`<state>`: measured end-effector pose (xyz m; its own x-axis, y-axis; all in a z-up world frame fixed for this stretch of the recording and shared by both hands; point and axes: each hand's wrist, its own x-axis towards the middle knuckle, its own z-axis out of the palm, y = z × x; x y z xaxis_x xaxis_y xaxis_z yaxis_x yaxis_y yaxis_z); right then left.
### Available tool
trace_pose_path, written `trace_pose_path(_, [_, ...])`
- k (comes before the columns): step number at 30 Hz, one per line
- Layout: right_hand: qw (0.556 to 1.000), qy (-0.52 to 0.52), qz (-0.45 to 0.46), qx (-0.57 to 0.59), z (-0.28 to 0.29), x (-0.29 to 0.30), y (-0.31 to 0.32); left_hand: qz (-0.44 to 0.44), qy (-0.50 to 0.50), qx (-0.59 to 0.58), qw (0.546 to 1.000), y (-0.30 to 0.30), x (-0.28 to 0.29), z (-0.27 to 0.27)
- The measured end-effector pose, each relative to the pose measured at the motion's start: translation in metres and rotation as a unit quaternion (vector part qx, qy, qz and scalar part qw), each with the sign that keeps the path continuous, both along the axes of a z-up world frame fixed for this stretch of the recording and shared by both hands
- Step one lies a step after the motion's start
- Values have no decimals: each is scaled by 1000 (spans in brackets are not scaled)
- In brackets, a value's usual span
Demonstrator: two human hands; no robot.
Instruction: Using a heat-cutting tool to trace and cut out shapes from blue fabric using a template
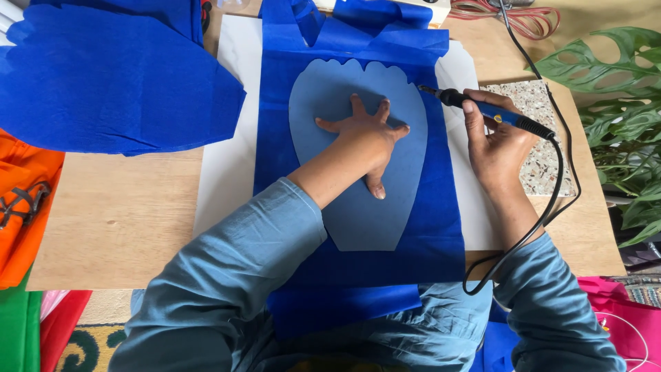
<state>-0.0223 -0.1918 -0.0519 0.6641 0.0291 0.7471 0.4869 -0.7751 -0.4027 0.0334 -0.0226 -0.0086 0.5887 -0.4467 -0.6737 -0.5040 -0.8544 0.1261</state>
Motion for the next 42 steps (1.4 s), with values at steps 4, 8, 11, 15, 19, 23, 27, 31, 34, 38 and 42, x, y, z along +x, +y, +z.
trace_pose_path(4, [1000,-2,-5,-2,1,0,0,-10,-4,8,1000,-1,1,-2])
trace_pose_path(8, [1000,6,0,-9,3,0,0,-1,1,7,1000,0,-1,2])
trace_pose_path(11, [999,5,10,-33,5,0,-3,-2,5,7,1000,0,0,2])
trace_pose_path(15, [996,3,4,-92,11,-5,-8,6,17,-4,1000,1,1,4])
trace_pose_path(19, [995,11,8,-98,15,-11,-7,-2,7,4,1000,-1,1,2])
trace_pose_path(23, [993,18,11,-118,22,-18,-7,33,27,-24,999,-5,6,-6])
trace_pose_path(27, [989,25,2,-145,29,-27,-1,0,12,7,1000,1,-5,8])
trace_pose_path(31, [989,35,10,-143,33,-38,6,60,40,-40,997,-4,7,-5])
trace_pose_path(34, [988,29,19,-151,35,-45,9,47,37,-32,998,-2,4,-1])
trace_pose_path(38, [990,39,7,-137,33,-50,9,-39,-50,-13,998,-5,12,-27])
trace_pose_path(42, [992,48,-10,-117,35,-58,16,-37,-39,-34,998,14,-17,26])
